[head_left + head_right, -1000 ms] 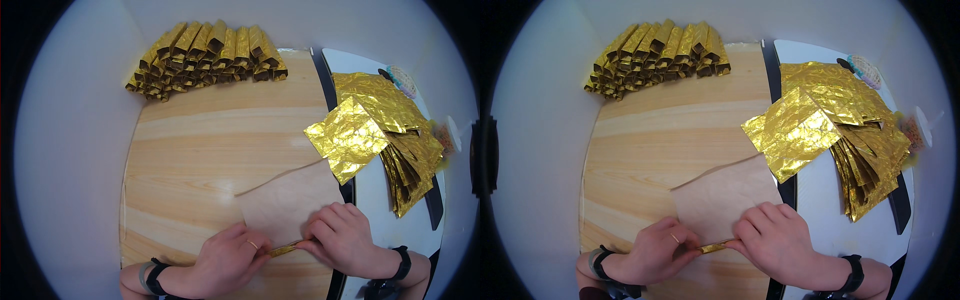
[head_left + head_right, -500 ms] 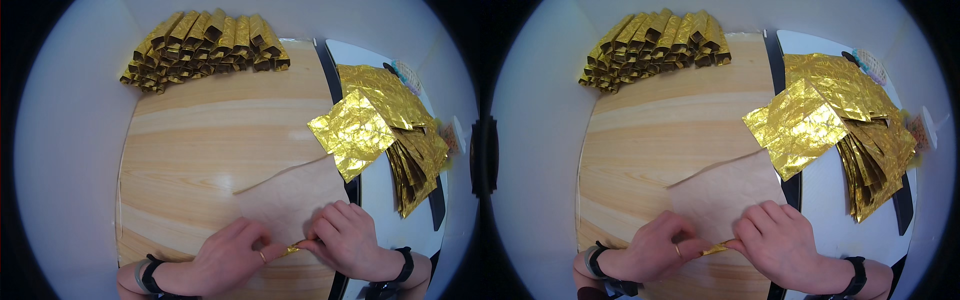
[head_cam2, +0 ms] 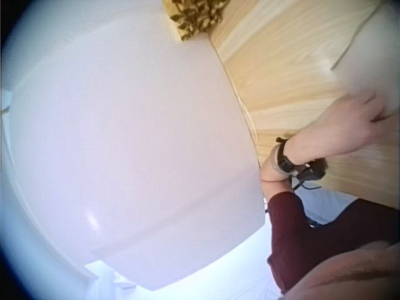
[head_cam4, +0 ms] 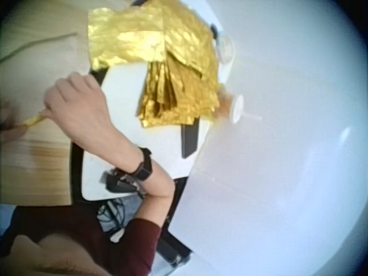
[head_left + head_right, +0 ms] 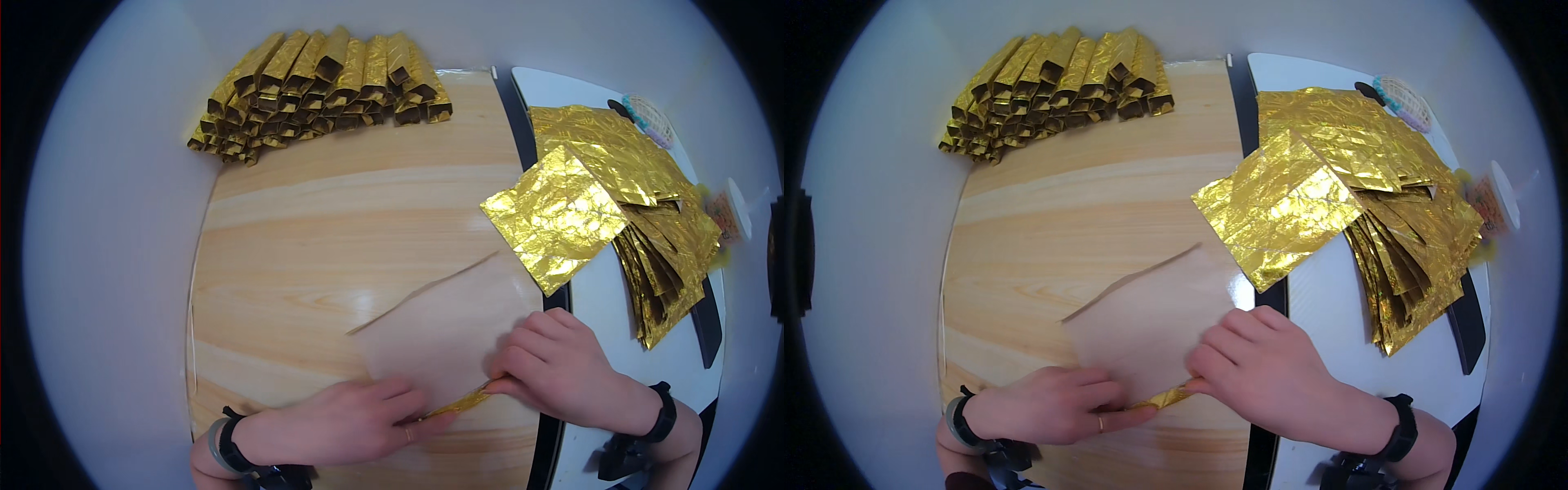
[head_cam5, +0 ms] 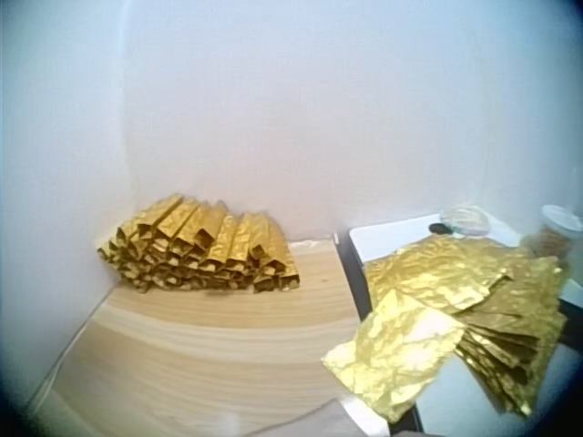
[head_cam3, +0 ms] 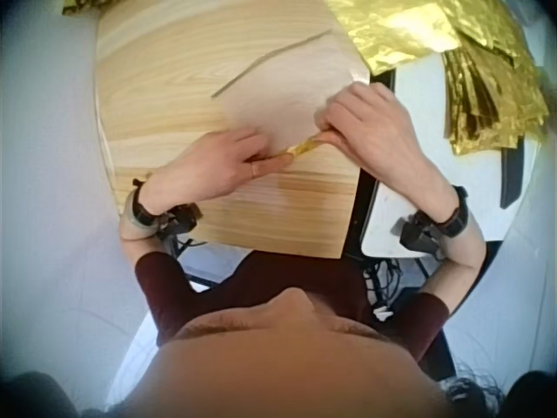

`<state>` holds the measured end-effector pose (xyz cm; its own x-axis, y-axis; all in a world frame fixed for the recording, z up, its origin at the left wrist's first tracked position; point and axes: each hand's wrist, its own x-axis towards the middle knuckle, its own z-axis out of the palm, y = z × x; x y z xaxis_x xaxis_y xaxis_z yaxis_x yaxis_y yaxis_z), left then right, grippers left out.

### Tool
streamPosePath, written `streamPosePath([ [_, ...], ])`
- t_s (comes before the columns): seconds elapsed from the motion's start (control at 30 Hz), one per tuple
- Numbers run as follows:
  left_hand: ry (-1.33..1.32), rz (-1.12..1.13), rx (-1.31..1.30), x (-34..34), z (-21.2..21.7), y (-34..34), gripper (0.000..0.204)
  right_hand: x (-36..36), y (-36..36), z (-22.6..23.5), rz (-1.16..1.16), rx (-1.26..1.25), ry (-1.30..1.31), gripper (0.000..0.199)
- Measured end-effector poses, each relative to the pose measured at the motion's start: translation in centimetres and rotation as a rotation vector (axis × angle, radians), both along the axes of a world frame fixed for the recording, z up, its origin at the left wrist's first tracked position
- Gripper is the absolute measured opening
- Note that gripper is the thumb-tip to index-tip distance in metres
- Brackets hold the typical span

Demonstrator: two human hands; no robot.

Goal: Fold gold-colored foil paper to create rectangular sleeves or envelopes.

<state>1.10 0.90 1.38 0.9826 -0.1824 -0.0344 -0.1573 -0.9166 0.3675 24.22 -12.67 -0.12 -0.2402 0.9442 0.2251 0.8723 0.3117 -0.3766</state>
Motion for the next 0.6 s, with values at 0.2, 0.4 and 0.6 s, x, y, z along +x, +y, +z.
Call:
streamPosePath([
  [0.2,0.129,0.285,-0.296,0.8,0.5,-0.5,0.027,0.4,-0.2,0.0,0.005,0.034,-0.002,0.019],
  [0.4,0.142,0.294,-0.332,0.8,0.1,-0.2,0.035,1.5,-0.6,0.5,-0.05,-0.047,-0.004,0.02],
  [0.6,0.141,0.29,-0.26,0.8,0.1,-0.2,0.032,1.8,-0.6,0.5,-0.033,-0.082,0.105,0.019],
])
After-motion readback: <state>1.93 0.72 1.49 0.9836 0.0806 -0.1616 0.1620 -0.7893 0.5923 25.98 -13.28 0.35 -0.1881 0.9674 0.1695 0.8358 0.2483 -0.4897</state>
